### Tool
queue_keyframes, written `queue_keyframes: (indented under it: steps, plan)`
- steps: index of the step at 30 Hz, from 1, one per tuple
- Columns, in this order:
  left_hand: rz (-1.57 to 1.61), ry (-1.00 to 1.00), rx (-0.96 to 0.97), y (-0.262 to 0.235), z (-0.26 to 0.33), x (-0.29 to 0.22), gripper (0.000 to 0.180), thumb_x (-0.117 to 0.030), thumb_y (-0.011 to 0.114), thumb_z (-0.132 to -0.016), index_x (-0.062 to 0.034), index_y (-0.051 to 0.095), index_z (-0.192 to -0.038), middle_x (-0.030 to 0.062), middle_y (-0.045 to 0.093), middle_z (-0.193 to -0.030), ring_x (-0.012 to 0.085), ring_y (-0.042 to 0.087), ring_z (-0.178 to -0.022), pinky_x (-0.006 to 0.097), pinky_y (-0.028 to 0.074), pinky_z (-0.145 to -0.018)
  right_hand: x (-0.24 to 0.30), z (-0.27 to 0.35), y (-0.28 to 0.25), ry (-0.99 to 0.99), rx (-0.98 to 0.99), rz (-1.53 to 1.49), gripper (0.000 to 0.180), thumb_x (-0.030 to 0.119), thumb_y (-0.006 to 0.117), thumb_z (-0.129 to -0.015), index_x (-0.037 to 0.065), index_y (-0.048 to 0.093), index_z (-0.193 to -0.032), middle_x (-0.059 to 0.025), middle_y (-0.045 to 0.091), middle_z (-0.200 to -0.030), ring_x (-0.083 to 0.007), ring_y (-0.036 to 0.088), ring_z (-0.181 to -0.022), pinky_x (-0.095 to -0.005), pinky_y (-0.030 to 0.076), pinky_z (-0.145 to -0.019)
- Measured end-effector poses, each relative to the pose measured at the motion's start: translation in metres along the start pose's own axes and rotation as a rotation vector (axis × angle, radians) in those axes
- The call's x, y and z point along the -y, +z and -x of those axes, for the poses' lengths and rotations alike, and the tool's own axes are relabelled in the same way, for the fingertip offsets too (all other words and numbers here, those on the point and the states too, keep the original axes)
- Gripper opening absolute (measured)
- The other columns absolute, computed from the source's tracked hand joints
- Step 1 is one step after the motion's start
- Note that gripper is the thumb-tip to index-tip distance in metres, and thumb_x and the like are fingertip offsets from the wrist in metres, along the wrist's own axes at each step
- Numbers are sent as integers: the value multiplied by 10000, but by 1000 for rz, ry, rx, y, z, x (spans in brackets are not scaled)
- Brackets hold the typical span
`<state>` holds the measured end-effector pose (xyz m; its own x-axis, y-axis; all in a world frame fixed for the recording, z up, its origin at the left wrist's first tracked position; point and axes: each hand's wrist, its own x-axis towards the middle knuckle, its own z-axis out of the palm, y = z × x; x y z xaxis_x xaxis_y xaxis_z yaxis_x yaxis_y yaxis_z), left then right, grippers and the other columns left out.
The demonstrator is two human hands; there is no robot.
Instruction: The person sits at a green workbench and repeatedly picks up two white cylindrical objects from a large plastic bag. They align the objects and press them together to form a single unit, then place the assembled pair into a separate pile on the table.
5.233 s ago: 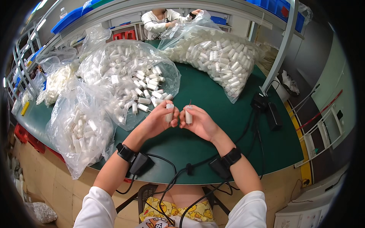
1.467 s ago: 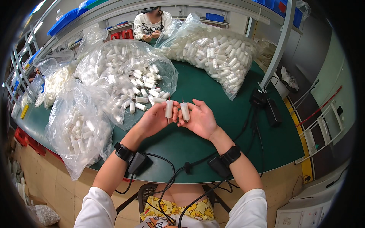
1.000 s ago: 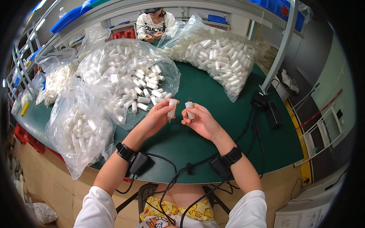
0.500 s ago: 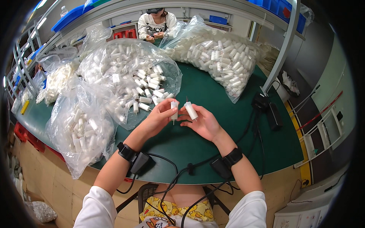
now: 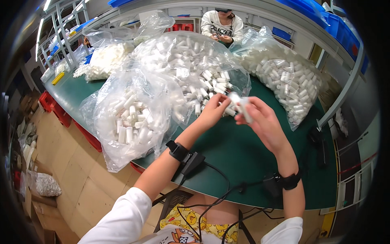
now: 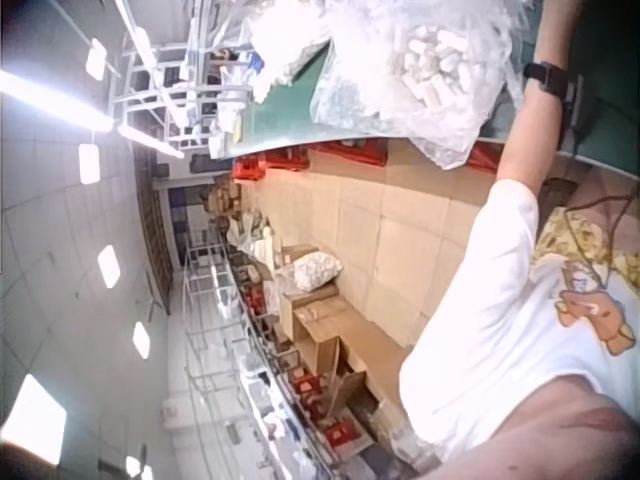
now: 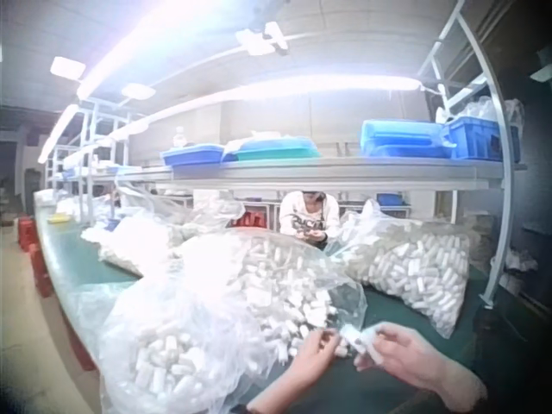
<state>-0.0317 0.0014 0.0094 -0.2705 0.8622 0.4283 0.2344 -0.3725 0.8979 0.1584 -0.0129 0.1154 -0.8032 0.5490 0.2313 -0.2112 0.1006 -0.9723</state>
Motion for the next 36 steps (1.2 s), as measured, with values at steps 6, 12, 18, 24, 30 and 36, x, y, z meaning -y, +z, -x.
queue_keyframes:
  steps: [6, 12, 18, 24, 30, 36]
  plan:
    - [-518, 420, 36, -10, 15, 30, 349, -273, 524, -877, -54, 486, -1147, 103, 512, -1089, 216, 506, -1003, 327, 408, -839, 33, -69, 107, 0, 366, 361, 453, 301, 597, -862, -55, 494, -1122, -108, 603, -931, -113, 591, -730, -238, 485, -662]
    - [-621, 434, 119, -6, 0, 71, 362, -185, 583, -830, -60, 508, -1162, 152, 532, -1111, 276, 459, -1086, 385, 357, -931, 35, -116, 136, -63, 485, 326, 467, 307, 560, -876, -56, 485, -1159, -145, 628, -895, -147, 622, -682, -254, 506, -637]
    - [-780, 169, 109, -18, 18, 15, 275, -149, 643, -724, -18, 541, -942, 157, 534, -920, 353, 470, -905, 415, 406, -826, 31, -95, 32, 167, 178, 420, 234, 187, 510, -856, -25, 610, -857, -104, 649, -761, -111, 582, -596, -228, 469, -566]
    - [-901, 247, -22, -4, 15, 19, 321, -254, 661, -744, -32, 542, -942, 151, 509, -937, 341, 465, -903, 428, 392, -771, -88, -76, -63, 230, -78, 1003, 292, 252, 694, -663, -4, 598, -764, -150, 643, -731, -247, 630, -667, -332, 492, -610]
    - [-1096, 233, 74, -6, 23, 15, 364, -319, 634, -761, -205, 554, -1097, 100, 502, -1001, 311, 426, -976, 447, 336, -806, -112, -75, -68, 237, -110, 1157, 352, 280, 713, -681, -5, 589, -846, -147, 632, -768, -279, 629, -743, -357, 484, -659]
    - [-1127, 216, 65, -8, 24, 11, 257, -305, 624, -783, -175, 537, -987, 94, 532, -949, 308, 431, -980, 462, 301, -821, -78, -43, -66, 265, -199, 973, 324, 247, 701, -719, -16, 575, -860, -131, 633, -799, -211, 634, -752, -315, 492, -667]
